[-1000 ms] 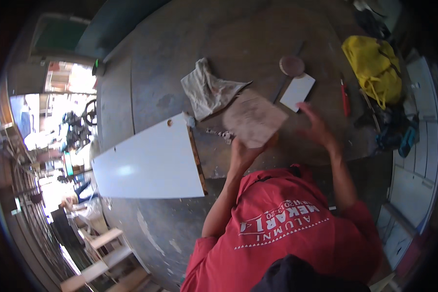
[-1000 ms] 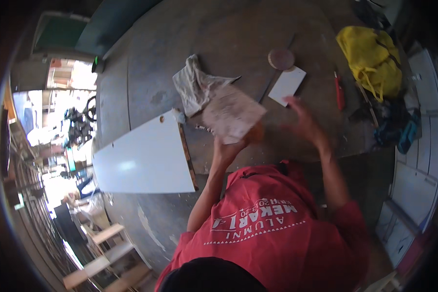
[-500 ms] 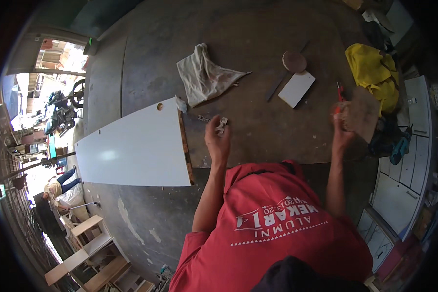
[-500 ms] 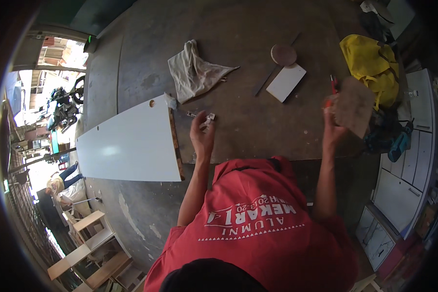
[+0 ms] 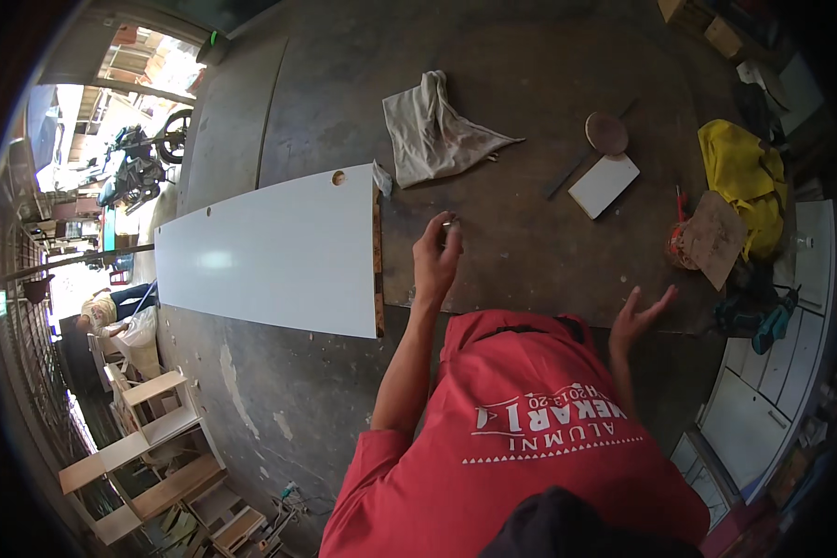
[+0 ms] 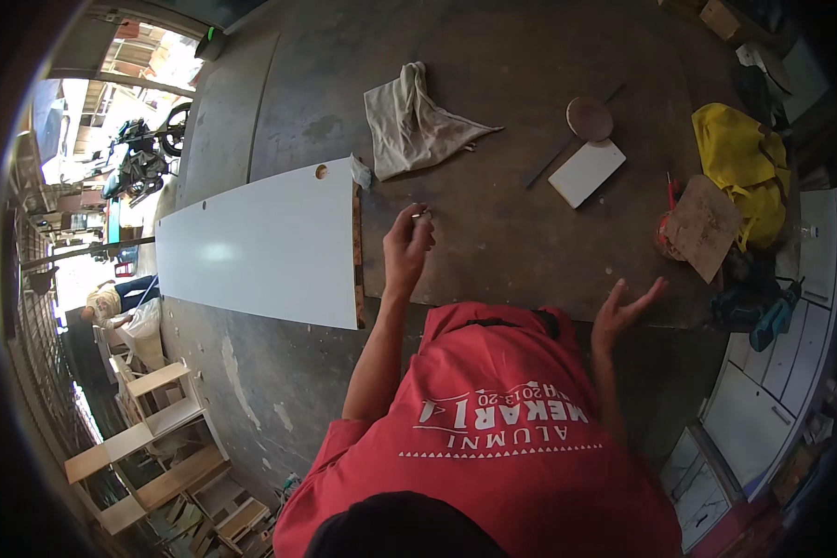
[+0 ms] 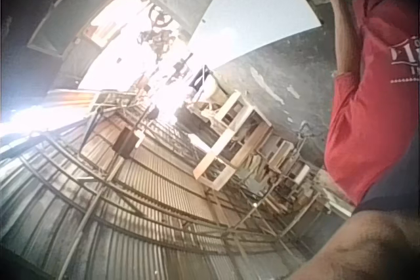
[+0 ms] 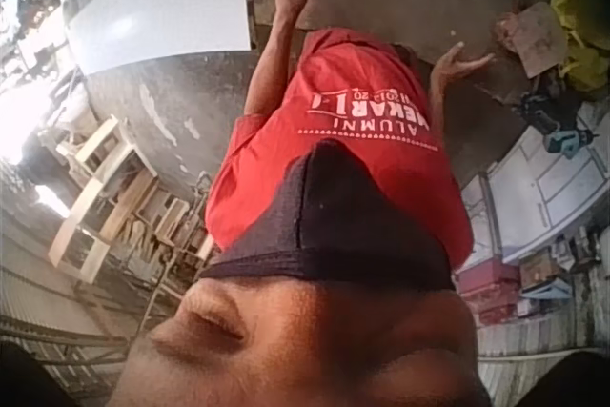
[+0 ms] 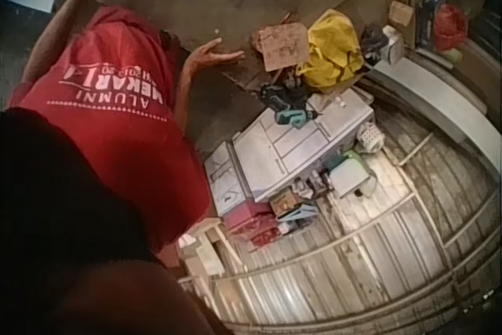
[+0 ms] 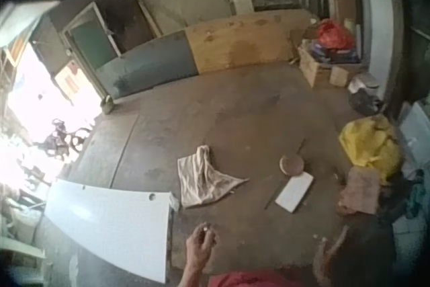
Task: The person cleans a cabinet door by wiping it with a cloth, aligns the door against a cabinet frame, and fastens the hinges using a power drill.
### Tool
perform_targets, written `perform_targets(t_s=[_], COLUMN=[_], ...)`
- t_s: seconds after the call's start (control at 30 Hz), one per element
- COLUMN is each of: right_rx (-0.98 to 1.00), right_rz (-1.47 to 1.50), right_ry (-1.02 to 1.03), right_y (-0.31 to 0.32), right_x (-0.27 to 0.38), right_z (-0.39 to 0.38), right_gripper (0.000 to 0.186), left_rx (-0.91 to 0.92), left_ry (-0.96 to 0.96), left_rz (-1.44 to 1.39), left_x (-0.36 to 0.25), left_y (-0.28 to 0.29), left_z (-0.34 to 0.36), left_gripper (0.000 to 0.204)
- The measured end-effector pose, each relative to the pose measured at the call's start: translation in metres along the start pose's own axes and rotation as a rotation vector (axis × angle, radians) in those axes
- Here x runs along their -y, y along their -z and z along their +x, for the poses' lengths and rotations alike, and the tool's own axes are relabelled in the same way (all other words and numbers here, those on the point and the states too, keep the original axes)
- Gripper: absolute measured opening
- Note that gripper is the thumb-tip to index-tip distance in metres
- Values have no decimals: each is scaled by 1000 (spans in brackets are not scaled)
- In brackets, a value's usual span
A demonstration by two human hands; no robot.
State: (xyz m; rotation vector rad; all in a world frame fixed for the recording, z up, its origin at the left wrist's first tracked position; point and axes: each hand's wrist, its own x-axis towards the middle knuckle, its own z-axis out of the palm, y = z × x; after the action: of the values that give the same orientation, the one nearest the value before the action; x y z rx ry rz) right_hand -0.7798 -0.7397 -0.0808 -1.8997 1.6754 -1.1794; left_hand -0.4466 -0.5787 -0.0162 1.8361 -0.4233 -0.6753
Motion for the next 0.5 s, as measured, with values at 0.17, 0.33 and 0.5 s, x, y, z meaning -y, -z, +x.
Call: perform_targets(t_s=[0.17, 0.33, 0.5], right_rx=[193, 258, 442], right_rz=[-44, 44, 92], right_ry=[191, 445, 577], right_y=[10, -9, -20], right_x=[38, 73, 86], right_z=[2, 25, 31], right_gripper=[61, 49, 35], left_rx=[105, -110, -77], left_ry=[-1, 199, 270], left_rz=[-483, -182, -395], left_x=[20, 79, 61], left_y=[16, 19, 24], left_z=[-16, -10, -17], left_gripper=[26, 23, 22])
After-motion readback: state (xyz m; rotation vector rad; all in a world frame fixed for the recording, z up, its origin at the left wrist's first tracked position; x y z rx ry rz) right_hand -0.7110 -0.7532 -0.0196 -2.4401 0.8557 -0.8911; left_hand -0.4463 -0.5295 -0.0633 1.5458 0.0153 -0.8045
